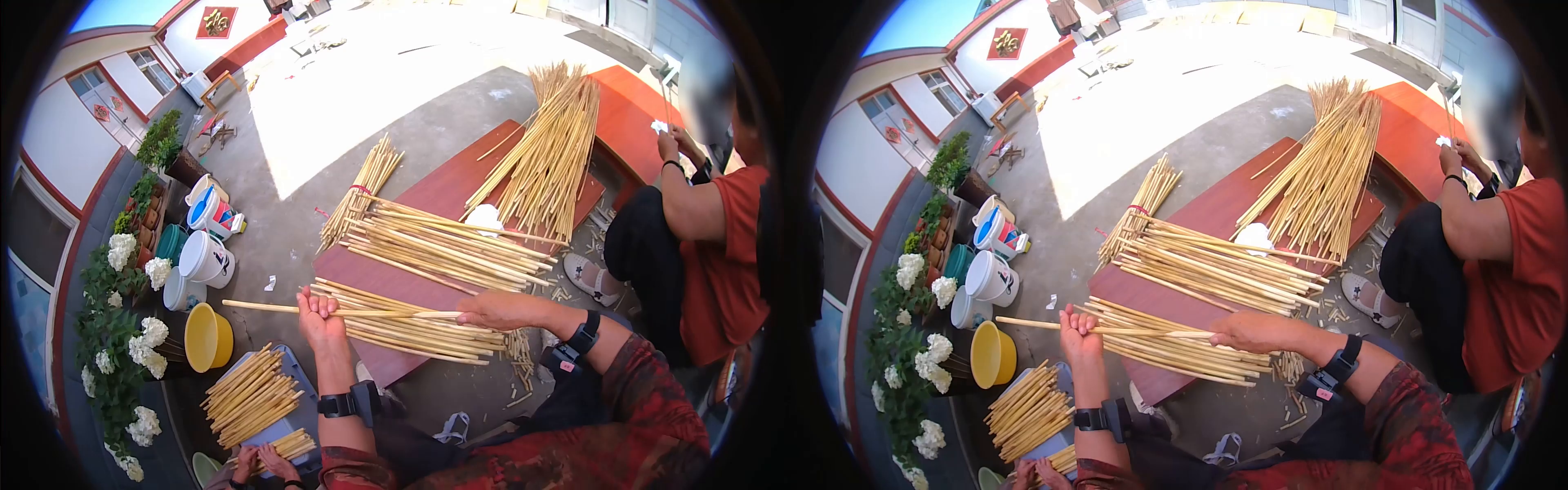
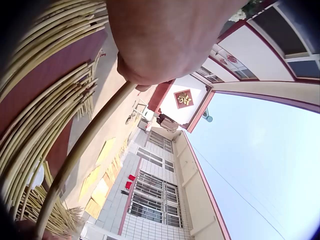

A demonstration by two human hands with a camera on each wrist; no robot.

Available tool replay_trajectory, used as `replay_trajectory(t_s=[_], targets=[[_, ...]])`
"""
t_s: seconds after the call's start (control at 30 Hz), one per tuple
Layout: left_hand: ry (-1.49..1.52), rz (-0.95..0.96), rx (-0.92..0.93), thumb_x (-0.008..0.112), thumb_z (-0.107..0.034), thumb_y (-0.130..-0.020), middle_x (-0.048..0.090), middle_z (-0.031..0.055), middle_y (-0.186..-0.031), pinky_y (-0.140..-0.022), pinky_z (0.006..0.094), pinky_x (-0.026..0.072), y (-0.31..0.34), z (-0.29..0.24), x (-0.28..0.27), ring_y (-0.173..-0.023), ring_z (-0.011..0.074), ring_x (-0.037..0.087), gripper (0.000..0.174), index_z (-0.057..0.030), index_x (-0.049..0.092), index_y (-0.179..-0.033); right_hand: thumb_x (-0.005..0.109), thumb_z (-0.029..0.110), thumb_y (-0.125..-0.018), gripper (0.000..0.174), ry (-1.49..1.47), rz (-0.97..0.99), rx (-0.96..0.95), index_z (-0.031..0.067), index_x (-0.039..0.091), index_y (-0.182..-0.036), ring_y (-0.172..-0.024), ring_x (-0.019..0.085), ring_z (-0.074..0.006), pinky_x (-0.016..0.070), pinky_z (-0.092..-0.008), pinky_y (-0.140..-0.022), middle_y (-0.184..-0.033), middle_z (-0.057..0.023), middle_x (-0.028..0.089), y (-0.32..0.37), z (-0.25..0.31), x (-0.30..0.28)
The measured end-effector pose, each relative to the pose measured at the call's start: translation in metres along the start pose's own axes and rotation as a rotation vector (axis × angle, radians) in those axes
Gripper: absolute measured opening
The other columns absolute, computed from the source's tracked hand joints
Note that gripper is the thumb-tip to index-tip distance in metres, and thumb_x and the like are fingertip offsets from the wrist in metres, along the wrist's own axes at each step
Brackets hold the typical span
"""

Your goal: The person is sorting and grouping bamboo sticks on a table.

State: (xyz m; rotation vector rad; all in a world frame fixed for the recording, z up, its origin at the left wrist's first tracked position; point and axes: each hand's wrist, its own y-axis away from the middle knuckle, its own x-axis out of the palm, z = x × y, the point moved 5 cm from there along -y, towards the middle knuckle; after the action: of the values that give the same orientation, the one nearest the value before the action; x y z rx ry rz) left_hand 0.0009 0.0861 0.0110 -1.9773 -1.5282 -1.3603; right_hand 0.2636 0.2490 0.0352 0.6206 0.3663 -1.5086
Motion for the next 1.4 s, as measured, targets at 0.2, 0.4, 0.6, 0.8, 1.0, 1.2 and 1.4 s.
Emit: replay_trajectory(t_s=[0.2, 0.4, 0.6, 0.8, 1.0, 1.2, 1.4], targets=[[-0.038, -0.149, 0.152, 0.029, -0.040, -0.090, 0.031, -0.0009, -0.055, -0.043, 0.0254, 0.0299, 0.006, -0.019, -0.005, -0.044, 0.0101, 0.028, 0.043, -0.0004, 0.042, -0.098, 0.048, 0.025, -0.082, 0.025, 0.170, 0.079, 0.220, 0.0009, 0.053, -0.088, -0.076, 0.054, -0.0345, 0.0406, -0.0408, -0.068, -0.078, -0.0187, 0.056, 0.023, -0.037, -0.010], [-0.090, -0.010, 0.073, 0.027, -0.038, -0.091, 0.034, 0.0014, -0.062, -0.053, 0.0282, 0.0342, 0.017, 0.021, 0.007, -0.054, 0.0120, 0.033, 0.042, 0.0006, 0.042, -0.099, 0.051, 0.023, -0.080, 0.024, 0.122, -0.085, 0.091, 0.0019, 0.051, -0.091, -0.079, 0.054, -0.0346, 0.0405, -0.0423, -0.068, -0.080, -0.0182, 0.056, 0.006, -0.012, -0.001], [-0.120, 0.075, -0.028, 0.031, -0.030, -0.092, 0.036, 0.0026, -0.067, -0.060, 0.0301, 0.0371, 0.031, 0.056, 0.021, -0.060, 0.0124, 0.036, 0.032, -0.0006, 0.044, -0.092, 0.047, 0.019, -0.082, 0.017, 0.306, -0.320, -0.025, 0.0030, 0.045, -0.086, -0.077, 0.054, -0.0333, 0.0412, -0.0421, -0.065, -0.076, -0.0165, 0.054, -0.005, -0.002, -0.001], [-0.107, 0.126, -0.036, 0.034, -0.027, -0.091, 0.035, 0.0000, -0.063, -0.057, 0.0264, 0.0364, 0.019, 0.039, 0.012, -0.056, 0.0098, 0.035, 0.027, -0.0017, 0.044, -0.089, 0.044, 0.019, -0.082, 0.017, 0.252, -0.265, -0.098, 0.0025, 0.043, -0.085, -0.072, 0.054, -0.0342, 0.0416, -0.0435, -0.062, -0.074, -0.0177, 0.053, -0.005, 0.010, 0.008], [-0.046, -0.018, 0.064, 0.034, -0.030, -0.091, 0.030, -0.0021, -0.055, -0.038, 0.0208, 0.0280, 0.008, 0.000, 0.005, -0.042, 0.0077, 0.026, 0.029, -0.0031, 0.045, -0.092, 0.041, 0.024, -0.085, 0.023, 0.208, -0.111, -0.080, 0.0008, 0.042, -0.085, -0.068, 0.052, -0.0376, 0.0407, -0.0449, -0.060, -0.069, -0.0196, 0.053, -0.003, 0.011, 0.024], [-0.047, -0.054, 0.137, 0.028, -0.037, -0.091, 0.029, -0.0018, -0.054, -0.039, 0.0224, 0.0270, -0.003, -0.031, -0.008, -0.042, 0.0087, 0.026, 0.040, -0.0027, 0.047, -0.091, 0.039, 0.026, -0.087, 0.026, 0.101, -0.014, -0.061, 0.0001, 0.043, -0.088, -0.068, 0.051, -0.0394, 0.0388, -0.0460, -0.061, -0.069, -0.0208, 0.052, 0.010, 0.014, 0.020], [-0.018, -0.010, 0.138, 0.024, -0.039, -0.091, 0.031, 0.0005, -0.055, -0.039, 0.0233, 0.0269, -0.004, -0.033, -0.009, -0.042, 0.0103, 0.026, 0.044, -0.0017, 0.047, -0.095, 0.038, 0.027, -0.088, 0.029, 0.054, 0.010, -0.070, -0.0011, 0.042, -0.087, -0.070, 0.049, -0.0407, 0.0382, -0.0462, -0.062, -0.070, -0.0224, 0.050, 0.015, 0.014, 0.029]])
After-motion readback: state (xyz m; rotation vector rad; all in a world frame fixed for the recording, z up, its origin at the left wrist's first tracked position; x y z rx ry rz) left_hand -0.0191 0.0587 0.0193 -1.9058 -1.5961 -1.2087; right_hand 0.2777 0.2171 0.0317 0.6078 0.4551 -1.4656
